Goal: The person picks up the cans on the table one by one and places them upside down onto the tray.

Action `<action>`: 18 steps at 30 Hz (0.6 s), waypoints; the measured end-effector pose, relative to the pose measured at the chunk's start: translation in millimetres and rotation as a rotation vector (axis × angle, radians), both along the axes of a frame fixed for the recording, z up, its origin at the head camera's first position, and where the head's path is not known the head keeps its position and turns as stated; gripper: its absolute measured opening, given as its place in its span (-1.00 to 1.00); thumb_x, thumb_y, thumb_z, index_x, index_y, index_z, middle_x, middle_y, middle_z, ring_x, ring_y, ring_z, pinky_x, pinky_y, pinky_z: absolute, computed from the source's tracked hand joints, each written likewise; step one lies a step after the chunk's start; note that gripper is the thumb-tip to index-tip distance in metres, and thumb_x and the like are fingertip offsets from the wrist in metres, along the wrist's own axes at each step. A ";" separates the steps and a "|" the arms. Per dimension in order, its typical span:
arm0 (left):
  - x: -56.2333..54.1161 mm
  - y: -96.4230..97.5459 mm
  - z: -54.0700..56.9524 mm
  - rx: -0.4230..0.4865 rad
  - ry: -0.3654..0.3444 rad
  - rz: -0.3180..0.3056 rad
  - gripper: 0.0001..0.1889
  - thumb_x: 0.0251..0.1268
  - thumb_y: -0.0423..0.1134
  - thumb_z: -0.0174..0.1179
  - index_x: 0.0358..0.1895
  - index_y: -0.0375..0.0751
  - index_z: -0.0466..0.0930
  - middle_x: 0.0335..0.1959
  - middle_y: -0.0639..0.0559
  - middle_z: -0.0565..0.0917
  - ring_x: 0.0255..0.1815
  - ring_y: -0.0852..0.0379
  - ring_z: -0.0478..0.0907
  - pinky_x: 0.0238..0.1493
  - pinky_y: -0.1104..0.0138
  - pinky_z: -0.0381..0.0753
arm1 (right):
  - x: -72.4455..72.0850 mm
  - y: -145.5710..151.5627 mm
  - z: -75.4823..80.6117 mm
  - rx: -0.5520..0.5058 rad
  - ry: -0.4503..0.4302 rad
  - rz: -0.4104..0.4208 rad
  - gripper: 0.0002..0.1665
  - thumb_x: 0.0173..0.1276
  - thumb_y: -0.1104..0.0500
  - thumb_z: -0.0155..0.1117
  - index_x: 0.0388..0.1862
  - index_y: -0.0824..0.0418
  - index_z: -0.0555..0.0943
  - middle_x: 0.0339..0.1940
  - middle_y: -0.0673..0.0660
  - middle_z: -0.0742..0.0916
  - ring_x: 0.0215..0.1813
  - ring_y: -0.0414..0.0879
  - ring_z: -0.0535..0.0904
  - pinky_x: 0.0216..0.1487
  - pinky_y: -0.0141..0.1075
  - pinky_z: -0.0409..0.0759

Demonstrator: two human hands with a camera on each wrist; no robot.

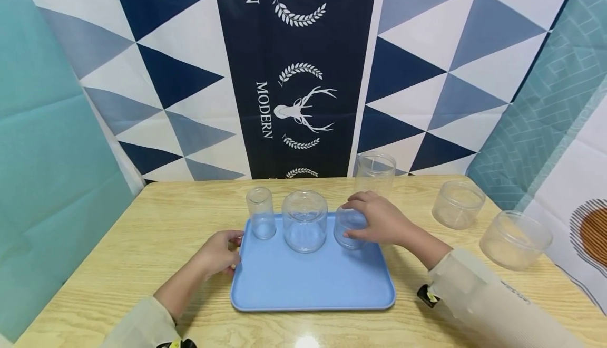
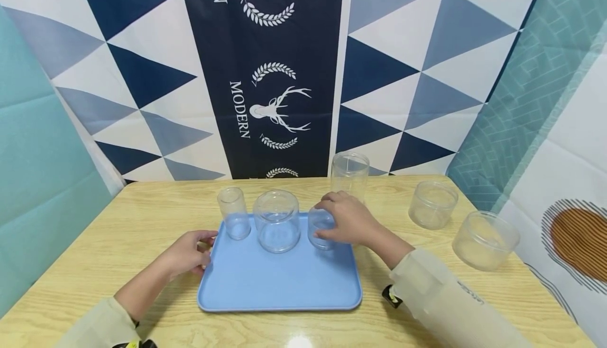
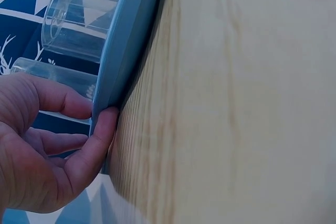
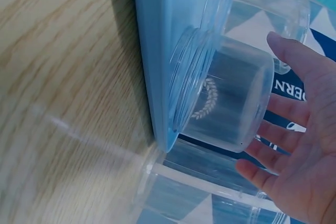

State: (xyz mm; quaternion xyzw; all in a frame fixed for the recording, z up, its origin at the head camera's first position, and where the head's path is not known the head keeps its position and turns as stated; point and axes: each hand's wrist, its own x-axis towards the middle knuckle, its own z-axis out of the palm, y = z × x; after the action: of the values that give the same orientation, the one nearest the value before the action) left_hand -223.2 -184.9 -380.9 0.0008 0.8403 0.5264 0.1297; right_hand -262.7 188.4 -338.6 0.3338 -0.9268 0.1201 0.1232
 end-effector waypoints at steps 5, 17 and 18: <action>1.9 -1.0 1.1 -0.010 0.004 -0.013 -0.25 -0.11 -0.71 0.07 0.35 -0.51 0.28 0.00 -0.25 0.43 -0.46 0.02 0.44 -0.49 0.16 0.67 | 2.1 0.4 0.6 -0.025 0.021 0.012 -0.30 0.01 -0.12 0.56 0.07 0.23 0.64 0.06 0.20 0.65 0.15 0.16 0.52 0.14 0.07 0.50; 6.8 -0.4 6.4 -0.095 0.061 -0.023 -0.38 -0.01 -0.67 0.15 0.26 -0.50 0.41 -0.04 -0.18 0.55 -0.38 0.05 0.50 -0.46 0.22 0.64 | 13.7 7.3 9.7 -0.112 0.068 -0.002 -0.40 0.10 -0.03 0.52 0.05 0.26 0.62 0.07 0.19 0.64 0.17 0.15 0.51 0.17 0.07 0.49; 7.2 -0.5 7.0 -0.122 0.077 -0.021 -0.42 0.00 -0.64 0.19 0.23 -0.48 0.44 -0.05 -0.15 0.57 -0.35 0.06 0.51 -0.44 0.24 0.64 | 15.3 8.6 10.9 -0.118 0.074 -0.002 -0.41 0.10 -0.01 0.52 0.05 0.26 0.63 0.07 0.20 0.64 0.17 0.16 0.51 0.17 0.07 0.49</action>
State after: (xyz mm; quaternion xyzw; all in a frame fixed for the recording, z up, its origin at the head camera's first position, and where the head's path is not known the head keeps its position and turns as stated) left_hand -216.0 -185.4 -373.8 0.0218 0.8750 0.4726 0.1027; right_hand -247.5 197.0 -327.8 0.3294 -0.9131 0.1621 0.1772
